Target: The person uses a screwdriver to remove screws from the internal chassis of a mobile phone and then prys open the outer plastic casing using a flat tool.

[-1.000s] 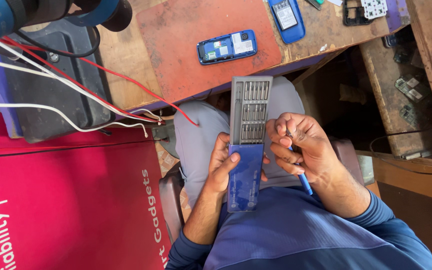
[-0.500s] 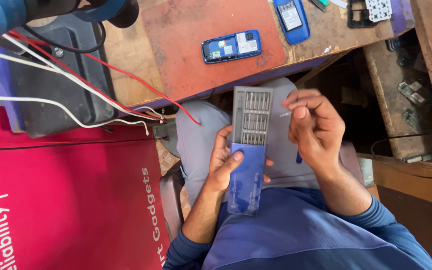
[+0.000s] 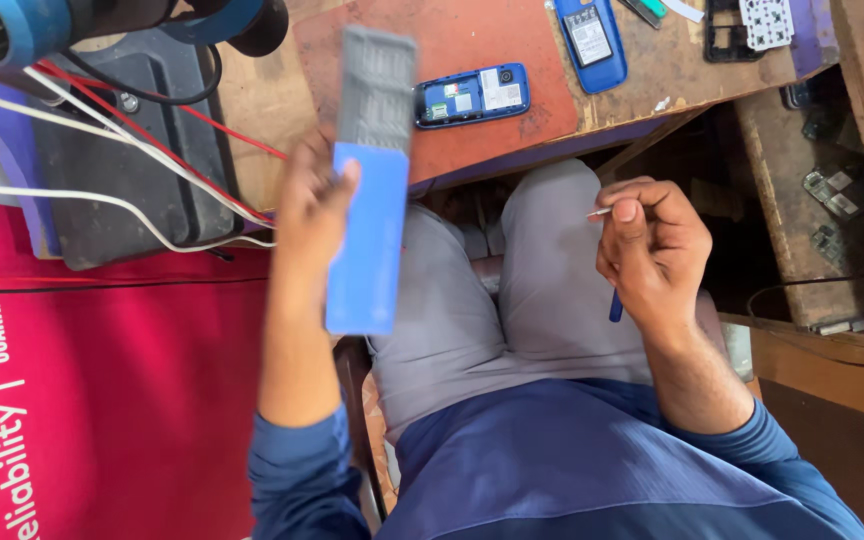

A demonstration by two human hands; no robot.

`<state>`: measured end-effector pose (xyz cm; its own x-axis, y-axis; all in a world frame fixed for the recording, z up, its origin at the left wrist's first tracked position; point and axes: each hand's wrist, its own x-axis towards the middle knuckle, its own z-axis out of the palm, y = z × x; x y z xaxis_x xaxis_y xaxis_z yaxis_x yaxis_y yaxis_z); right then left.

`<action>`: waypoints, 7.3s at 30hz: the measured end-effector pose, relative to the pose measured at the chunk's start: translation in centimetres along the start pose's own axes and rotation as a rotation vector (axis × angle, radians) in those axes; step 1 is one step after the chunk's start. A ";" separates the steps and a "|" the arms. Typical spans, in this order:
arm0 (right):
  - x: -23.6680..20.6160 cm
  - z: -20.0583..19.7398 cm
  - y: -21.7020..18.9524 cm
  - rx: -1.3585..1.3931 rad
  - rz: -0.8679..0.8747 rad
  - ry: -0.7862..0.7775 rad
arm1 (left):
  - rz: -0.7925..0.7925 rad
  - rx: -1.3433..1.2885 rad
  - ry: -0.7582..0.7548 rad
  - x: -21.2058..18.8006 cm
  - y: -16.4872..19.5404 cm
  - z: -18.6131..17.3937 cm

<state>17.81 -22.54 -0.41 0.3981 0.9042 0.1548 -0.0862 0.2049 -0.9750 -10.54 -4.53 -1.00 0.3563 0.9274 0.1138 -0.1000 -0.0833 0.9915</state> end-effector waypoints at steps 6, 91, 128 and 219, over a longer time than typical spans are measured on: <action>0.3 -0.6 0.0 0.304 0.215 0.003 | -0.028 0.548 0.059 7.0 1.0 -3.0; 8.7 0.9 -2.8 -0.597 -0.674 -0.077 | 0.638 0.695 -0.091 2.5 -0.6 10.4; 12.8 1.3 1.6 -0.602 -0.604 -0.222 | 0.546 0.790 -0.155 6.7 -1.7 7.5; 15.2 0.7 0.8 -0.223 -0.440 -0.434 | 0.546 0.813 -0.140 6.6 -1.4 7.7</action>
<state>23.15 -8.40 1.32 -0.0557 0.8326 0.5511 0.2109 0.5493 -0.8086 -0.89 -1.06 -1.16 0.5630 0.6402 0.5227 0.3665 -0.7603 0.5364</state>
